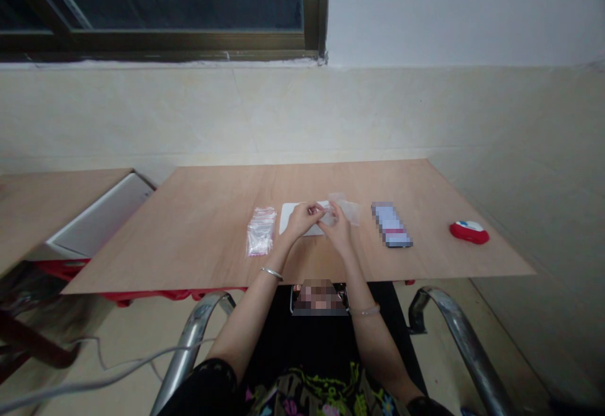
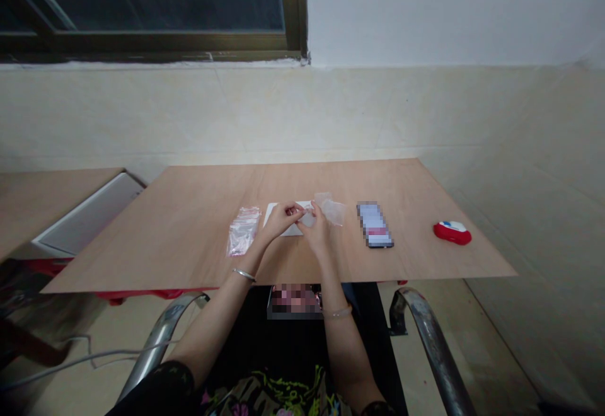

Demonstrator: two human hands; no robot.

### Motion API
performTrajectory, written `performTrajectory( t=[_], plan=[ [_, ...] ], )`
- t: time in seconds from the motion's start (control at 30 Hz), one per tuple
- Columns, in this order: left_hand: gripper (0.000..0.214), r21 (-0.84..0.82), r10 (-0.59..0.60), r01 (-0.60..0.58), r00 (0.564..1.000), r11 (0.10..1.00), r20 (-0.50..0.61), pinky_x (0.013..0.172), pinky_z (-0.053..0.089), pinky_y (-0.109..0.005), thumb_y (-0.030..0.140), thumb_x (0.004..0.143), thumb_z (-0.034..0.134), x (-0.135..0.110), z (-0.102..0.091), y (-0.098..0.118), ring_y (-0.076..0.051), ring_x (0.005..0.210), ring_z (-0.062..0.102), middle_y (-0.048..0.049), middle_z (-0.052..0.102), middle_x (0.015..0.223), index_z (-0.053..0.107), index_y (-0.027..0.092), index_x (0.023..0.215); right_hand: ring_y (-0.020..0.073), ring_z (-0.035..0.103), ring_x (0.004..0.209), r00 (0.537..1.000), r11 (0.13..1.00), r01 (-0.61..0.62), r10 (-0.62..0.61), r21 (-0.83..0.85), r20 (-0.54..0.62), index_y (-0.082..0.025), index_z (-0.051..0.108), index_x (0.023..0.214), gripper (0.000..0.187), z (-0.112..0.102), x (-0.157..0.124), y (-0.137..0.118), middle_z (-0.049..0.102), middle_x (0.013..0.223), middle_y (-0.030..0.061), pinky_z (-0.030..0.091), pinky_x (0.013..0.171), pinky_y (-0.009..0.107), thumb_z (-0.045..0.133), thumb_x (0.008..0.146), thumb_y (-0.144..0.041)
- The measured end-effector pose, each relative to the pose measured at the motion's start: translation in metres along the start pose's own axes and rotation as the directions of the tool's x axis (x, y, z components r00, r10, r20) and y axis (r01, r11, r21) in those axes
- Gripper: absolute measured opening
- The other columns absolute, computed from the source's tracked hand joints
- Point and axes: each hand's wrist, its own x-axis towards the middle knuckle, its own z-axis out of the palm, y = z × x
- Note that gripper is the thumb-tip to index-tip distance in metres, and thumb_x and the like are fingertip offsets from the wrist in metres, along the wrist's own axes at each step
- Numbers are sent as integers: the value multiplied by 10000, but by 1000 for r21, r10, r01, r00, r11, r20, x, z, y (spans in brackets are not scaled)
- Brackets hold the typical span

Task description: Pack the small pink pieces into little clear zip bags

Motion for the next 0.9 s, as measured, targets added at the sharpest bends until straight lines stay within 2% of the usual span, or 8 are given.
performTrajectory(
  t=[0.17, 0.27, 0.4, 0.5, 0.6, 0.7, 0.9],
  plan=[
    [281, -89, 2, -4, 1000, 996, -20, 575, 395, -213, 402, 801, 597, -1, -1, 5, -122, 618, 542, -11, 628, 673, 711, 157, 878, 248, 606, 1032, 1000, 1000, 17, -16, 25, -14, -175, 517, 1280, 675, 1, -2, 0, 648, 1124, 109, 492, 907, 412, 731, 668, -366],
    [310, -132, -56, 41, 992, 990, -109, 601, 426, -225, 407, 829, 569, 1, -5, 1, -130, 631, 569, -12, 643, 692, 690, 161, 973, 239, 606, 1023, 1000, 999, 1, 1, 48, -27, -178, 526, 1266, 670, 2, -2, -2, 650, 1119, 108, 497, 898, 401, 743, 662, -370],
    [276, 66, -113, 133, 962, 989, -250, 680, 455, -260, 340, 822, 588, 0, -9, -30, -157, 726, 597, -42, 671, 799, 674, 167, 1020, 240, 611, 1023, 999, 999, -5, 6, 44, -35, -180, 535, 1252, 652, -1, -2, -8, 655, 1115, 110, 499, 893, 387, 749, 666, -371],
    [242, 248, -104, 182, 949, 951, -297, 786, 469, -311, 269, 798, 607, -6, -11, -59, -208, 886, 611, -95, 673, 979, 677, 158, 1002, 246, 612, 1030, 999, 998, -12, 14, 54, -42, -170, 537, 1252, 657, -3, -2, -11, 657, 1107, 119, 493, 904, 390, 757, 662, -355],
    [243, 327, -102, 196, 953, 924, -285, 855, 462, -342, 176, 777, 592, -14, -11, -77, -238, 958, 613, -115, 671, 1033, 689, 155, 999, 247, 610, 1033, 999, 998, -18, 21, 60, -50, -163, 538, 1252, 669, -3, -2, -10, 655, 1109, 122, 487, 916, 392, 768, 650, -344],
    [266, 322, -120, 202, 959, 925, -258, 879, 457, -352, 141, 772, 573, -18, -10, -82, -246, 971, 618, -111, 684, 1035, 701, 163, 1004, 246, 612, 1028, 999, 998, -12, 15, 60, -51, -165, 537, 1255, 678, -2, -1, -8, 656, 1108, 122, 488, 915, 391, 771, 646, -351],
    [220, 386, -131, 225, 958, 894, -254, 860, 437, -328, 222, 808, 571, -14, -11, -79, -227, 951, 605, -121, 680, 1016, 707, 158, 969, 245, 611, 1025, 999, 998, -10, 12, 61, -41, -176, 546, 1250, 665, -2, -2, -6, 656, 1119, 119, 498, 897, 391, 767, 652, -364]
  ],
)
